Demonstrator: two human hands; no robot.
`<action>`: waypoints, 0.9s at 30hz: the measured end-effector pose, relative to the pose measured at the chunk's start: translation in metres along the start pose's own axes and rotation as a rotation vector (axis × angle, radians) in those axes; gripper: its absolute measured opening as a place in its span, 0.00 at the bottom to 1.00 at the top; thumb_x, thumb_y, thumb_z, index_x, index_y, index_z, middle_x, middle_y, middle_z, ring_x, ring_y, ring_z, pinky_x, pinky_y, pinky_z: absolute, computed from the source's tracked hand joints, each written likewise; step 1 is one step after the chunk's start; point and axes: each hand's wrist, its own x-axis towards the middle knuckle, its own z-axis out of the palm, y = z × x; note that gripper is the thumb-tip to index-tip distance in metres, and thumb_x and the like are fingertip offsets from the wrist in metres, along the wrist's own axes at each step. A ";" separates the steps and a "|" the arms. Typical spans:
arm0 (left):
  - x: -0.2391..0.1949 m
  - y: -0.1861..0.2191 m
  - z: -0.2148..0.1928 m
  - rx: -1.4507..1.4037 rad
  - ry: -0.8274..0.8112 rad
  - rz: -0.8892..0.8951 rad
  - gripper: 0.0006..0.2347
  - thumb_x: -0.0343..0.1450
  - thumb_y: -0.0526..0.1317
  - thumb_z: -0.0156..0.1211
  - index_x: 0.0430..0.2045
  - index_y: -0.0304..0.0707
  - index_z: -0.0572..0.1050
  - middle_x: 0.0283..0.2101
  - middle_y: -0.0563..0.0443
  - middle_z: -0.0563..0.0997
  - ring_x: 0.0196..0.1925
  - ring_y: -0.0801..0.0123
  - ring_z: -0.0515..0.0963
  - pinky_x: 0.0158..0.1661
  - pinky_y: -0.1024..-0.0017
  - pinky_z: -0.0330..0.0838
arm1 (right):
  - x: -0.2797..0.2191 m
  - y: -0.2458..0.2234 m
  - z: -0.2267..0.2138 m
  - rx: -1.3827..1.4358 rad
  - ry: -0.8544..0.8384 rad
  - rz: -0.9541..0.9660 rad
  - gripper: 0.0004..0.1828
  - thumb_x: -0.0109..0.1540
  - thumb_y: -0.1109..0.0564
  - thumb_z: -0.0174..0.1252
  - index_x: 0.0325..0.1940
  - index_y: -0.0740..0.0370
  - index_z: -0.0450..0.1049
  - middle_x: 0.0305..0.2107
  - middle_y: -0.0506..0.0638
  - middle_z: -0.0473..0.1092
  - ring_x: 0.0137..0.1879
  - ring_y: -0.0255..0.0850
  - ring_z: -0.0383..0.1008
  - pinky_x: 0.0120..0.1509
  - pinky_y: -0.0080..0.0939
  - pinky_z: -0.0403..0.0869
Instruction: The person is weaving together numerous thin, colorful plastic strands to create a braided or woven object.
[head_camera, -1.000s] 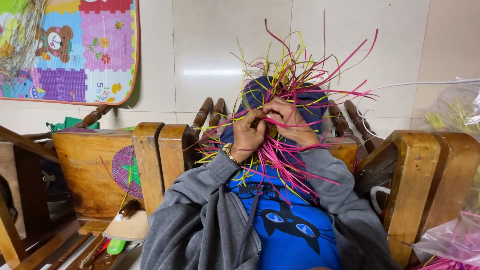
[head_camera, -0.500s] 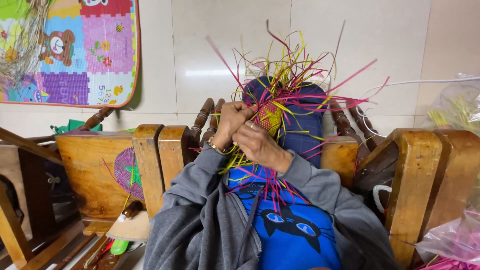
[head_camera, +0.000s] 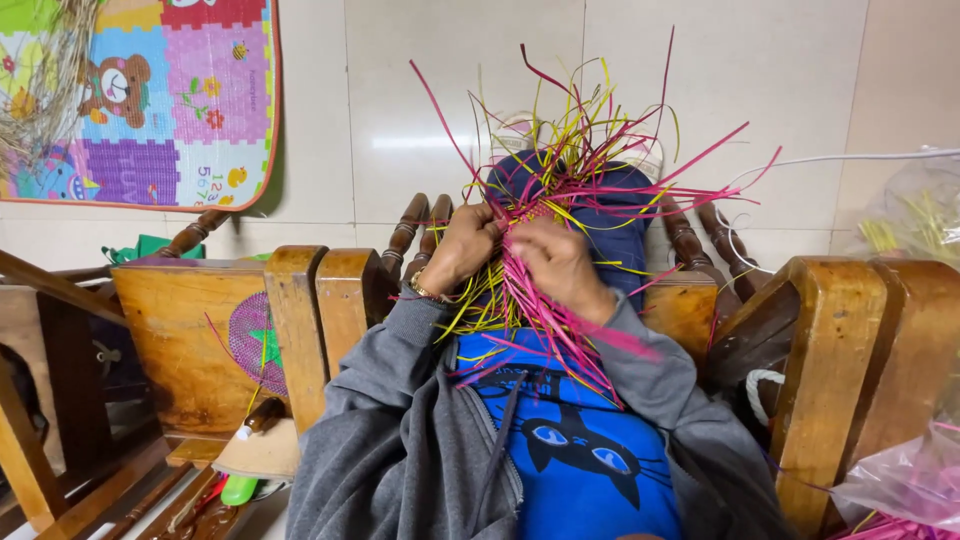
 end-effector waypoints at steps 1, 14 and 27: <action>-0.002 -0.003 0.000 -0.002 0.001 0.000 0.06 0.65 0.33 0.52 0.18 0.36 0.76 0.16 0.52 0.70 0.22 0.67 0.70 0.26 0.68 0.65 | 0.001 0.010 -0.004 -0.001 -0.002 0.000 0.08 0.57 0.65 0.57 0.39 0.59 0.78 0.27 0.55 0.72 0.33 0.52 0.73 0.38 0.50 0.72; -0.005 -0.007 0.023 -0.119 0.168 0.090 0.03 0.65 0.34 0.60 0.22 0.41 0.80 0.18 0.52 0.76 0.25 0.75 0.72 0.26 0.77 0.66 | 0.028 0.033 -0.002 -0.076 0.099 0.080 0.06 0.54 0.61 0.64 0.35 0.62 0.77 0.22 0.53 0.67 0.24 0.42 0.67 0.28 0.40 0.67; -0.012 -0.003 0.031 -0.197 0.331 0.074 0.01 0.63 0.33 0.65 0.24 0.37 0.80 0.20 0.51 0.76 0.26 0.73 0.72 0.28 0.76 0.67 | 0.023 0.033 -0.005 0.028 0.025 0.175 0.04 0.52 0.64 0.64 0.30 0.60 0.78 0.23 0.53 0.71 0.28 0.42 0.71 0.32 0.39 0.69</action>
